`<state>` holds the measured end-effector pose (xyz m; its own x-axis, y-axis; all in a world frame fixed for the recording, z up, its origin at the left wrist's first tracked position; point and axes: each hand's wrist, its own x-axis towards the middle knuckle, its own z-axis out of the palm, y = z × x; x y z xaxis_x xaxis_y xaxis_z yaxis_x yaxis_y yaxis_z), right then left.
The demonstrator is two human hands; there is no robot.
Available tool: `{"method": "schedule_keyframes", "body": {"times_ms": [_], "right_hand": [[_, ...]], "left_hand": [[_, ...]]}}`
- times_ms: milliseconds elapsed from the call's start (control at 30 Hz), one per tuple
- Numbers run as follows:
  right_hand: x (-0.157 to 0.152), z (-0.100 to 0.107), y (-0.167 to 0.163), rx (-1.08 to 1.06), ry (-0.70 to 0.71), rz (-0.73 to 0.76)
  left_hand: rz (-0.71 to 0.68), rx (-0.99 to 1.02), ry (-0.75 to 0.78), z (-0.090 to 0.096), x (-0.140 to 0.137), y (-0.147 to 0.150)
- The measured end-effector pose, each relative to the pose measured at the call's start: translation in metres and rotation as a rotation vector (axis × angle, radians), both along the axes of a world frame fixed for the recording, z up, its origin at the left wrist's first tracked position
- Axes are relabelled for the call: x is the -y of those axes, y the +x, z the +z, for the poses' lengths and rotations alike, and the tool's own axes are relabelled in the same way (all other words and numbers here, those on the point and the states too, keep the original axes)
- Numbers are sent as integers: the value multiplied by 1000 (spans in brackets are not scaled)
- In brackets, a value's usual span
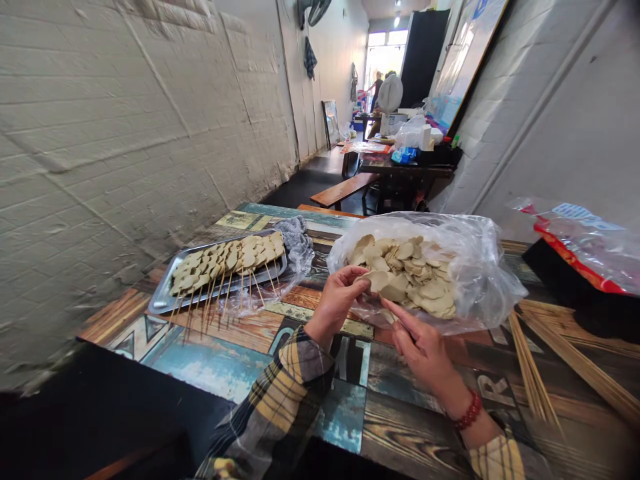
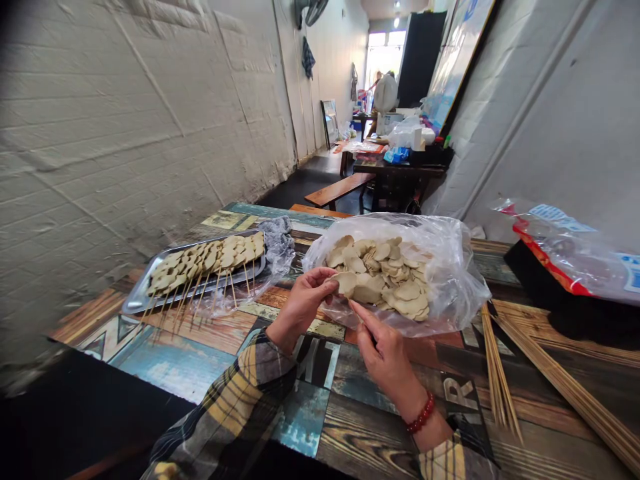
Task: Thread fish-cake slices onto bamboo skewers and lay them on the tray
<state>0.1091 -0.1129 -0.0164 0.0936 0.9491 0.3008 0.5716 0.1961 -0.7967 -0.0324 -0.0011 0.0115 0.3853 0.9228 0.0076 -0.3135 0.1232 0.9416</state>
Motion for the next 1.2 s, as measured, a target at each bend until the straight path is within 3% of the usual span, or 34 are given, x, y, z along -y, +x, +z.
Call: {"method": "schedule_keyframes", "body": {"times_ms": [533, 967, 1200], "right_hand": [[-5, -5, 1, 14, 32, -19], [-6, -13, 0, 46, 137, -114], [-7, -15, 2, 70, 137, -131]], "left_hand": [[33, -123, 133, 0, 6, 4], [-111, 54, -92, 0, 7, 3], [-82, 57, -120, -3, 7, 4]]}}
